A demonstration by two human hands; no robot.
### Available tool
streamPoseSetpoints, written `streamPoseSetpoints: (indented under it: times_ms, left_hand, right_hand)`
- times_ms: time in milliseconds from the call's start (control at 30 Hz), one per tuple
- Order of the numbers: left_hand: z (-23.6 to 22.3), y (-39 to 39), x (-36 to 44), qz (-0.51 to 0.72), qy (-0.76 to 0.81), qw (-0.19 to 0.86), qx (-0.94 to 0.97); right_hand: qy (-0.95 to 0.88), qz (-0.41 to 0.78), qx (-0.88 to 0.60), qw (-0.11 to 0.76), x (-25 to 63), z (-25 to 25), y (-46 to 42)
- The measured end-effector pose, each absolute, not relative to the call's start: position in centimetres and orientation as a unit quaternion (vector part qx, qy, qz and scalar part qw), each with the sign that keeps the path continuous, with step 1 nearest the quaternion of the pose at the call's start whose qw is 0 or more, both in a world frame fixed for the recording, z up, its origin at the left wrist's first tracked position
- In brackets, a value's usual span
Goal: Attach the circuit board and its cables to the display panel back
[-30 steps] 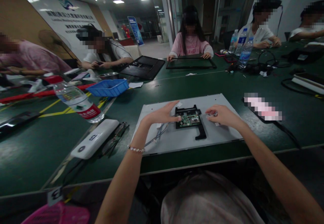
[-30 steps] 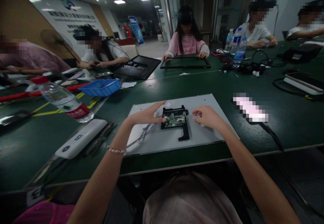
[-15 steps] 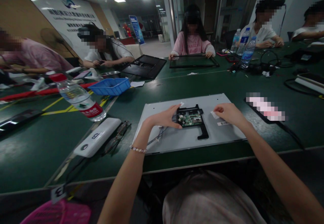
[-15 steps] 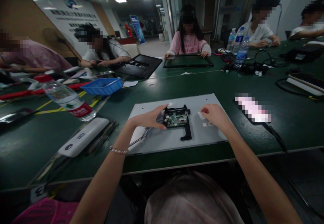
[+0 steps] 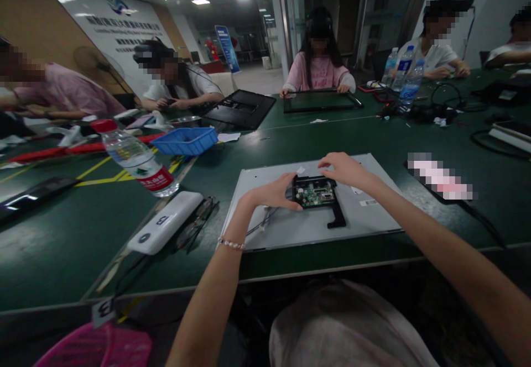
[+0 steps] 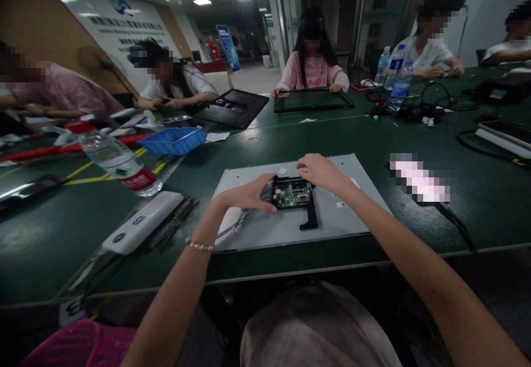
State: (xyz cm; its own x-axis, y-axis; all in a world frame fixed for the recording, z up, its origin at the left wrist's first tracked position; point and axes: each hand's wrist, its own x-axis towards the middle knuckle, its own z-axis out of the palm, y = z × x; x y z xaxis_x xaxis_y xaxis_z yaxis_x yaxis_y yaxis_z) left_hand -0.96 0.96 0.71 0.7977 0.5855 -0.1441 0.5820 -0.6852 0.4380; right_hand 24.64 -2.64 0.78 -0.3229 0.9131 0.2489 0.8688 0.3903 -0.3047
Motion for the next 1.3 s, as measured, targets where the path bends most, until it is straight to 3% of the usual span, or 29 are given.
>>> streamPoseSetpoints:
  times_ms: [400,700,833,1067,1300]
  left_hand:
    - [0.7,0.9,-1.1,0.01,0.295,0.24,0.925]
    - [0.5,0.9,-1.1,-0.015,0.321,0.234,0.918]
    - [0.5,0.9,-1.1,-0.023,0.323,0.235,0.916]
    - [0.7,0.7,-1.1,-0.039,0.332,0.243,0.911]
    - [0.6,0.8,-1.2,-0.037,0.333,0.237,0.912]
  right_hand:
    - [-0.815,-0.014,-0.576,0.062,18.3,0.4,2.3]
    - [-0.819,-0.116,-0.561,0.045,22.5,1.1,0.2]
    - [-0.82,-0.091,-0.563,0.035,25.2,-0.1,-0.3]
    - [-0.836,-0.052,-0.539,0.09,26.6,-1.3,0.0]
    - [-0.831,-0.059,-0.549,0.061,26.1,-1.2,0.0]
